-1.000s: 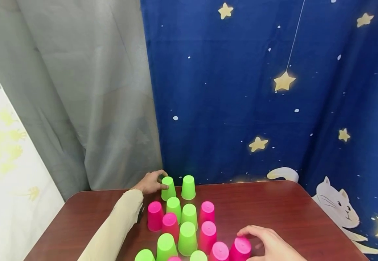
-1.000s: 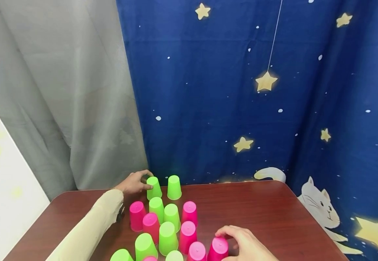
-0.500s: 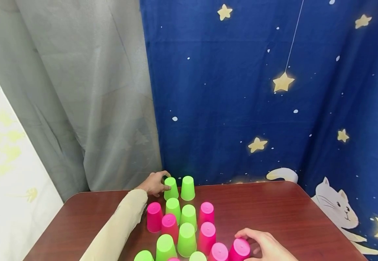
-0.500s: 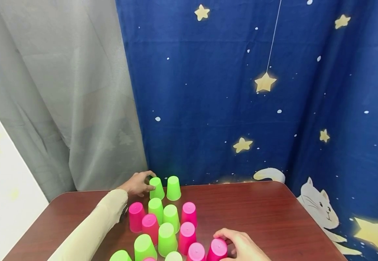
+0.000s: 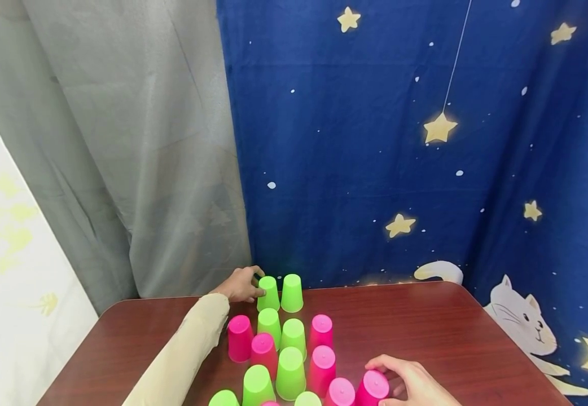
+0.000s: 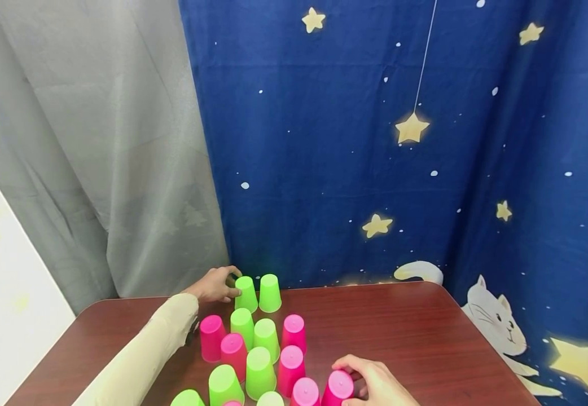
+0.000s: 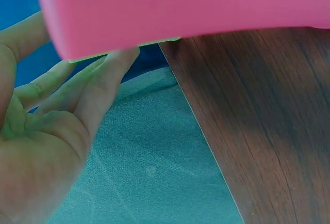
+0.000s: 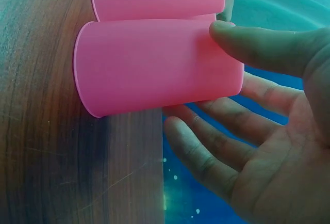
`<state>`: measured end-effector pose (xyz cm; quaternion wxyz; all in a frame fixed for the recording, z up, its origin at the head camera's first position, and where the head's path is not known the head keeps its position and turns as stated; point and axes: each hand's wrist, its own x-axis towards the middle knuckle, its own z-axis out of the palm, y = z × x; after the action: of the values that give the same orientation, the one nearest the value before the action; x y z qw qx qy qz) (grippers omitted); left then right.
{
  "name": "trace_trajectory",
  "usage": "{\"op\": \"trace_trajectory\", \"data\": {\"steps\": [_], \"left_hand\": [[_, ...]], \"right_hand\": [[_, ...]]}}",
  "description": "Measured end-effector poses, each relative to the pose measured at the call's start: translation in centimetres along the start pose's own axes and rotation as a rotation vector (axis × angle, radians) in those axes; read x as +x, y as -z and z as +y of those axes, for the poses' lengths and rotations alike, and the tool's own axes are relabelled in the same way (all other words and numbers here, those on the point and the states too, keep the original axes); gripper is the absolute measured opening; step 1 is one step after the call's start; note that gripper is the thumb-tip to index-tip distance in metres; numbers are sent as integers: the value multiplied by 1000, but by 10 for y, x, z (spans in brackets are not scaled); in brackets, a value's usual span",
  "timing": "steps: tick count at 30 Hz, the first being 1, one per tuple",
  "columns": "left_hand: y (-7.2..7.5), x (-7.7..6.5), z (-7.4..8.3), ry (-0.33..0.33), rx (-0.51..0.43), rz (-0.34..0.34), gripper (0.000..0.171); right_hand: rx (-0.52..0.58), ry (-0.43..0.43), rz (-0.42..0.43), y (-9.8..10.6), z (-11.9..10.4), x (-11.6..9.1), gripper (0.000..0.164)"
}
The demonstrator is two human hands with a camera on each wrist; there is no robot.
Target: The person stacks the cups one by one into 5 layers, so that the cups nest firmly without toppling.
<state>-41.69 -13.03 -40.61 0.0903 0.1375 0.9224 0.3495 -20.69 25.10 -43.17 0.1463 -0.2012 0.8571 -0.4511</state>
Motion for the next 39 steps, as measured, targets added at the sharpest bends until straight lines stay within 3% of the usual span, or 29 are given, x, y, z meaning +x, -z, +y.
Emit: {"op": "trace_trajectory", "data": {"steps": [11, 17, 23, 29, 32, 39], "left_hand": [[2, -3, -6, -11, 1, 3, 49], [10, -15, -15, -15, -50, 34, 49], [21, -41, -24, -10, -105, 57, 47], [24, -73, -25, -123, -130, 36, 44], [24, -90, -26, -161, -126, 44, 44], [27, -127, -33, -186, -92, 150, 39]], "right_hand": [[5, 30, 18, -2, 2, 4, 48], [-1, 52, 21, -1, 3, 7, 46], [-44, 65, 30, 2, 0, 8, 43], [-61, 4, 44, 7, -6, 8, 45], [-81, 38, 68, 11, -8, 11, 45], [-126, 175, 129, 17, -6, 29, 40]]}}
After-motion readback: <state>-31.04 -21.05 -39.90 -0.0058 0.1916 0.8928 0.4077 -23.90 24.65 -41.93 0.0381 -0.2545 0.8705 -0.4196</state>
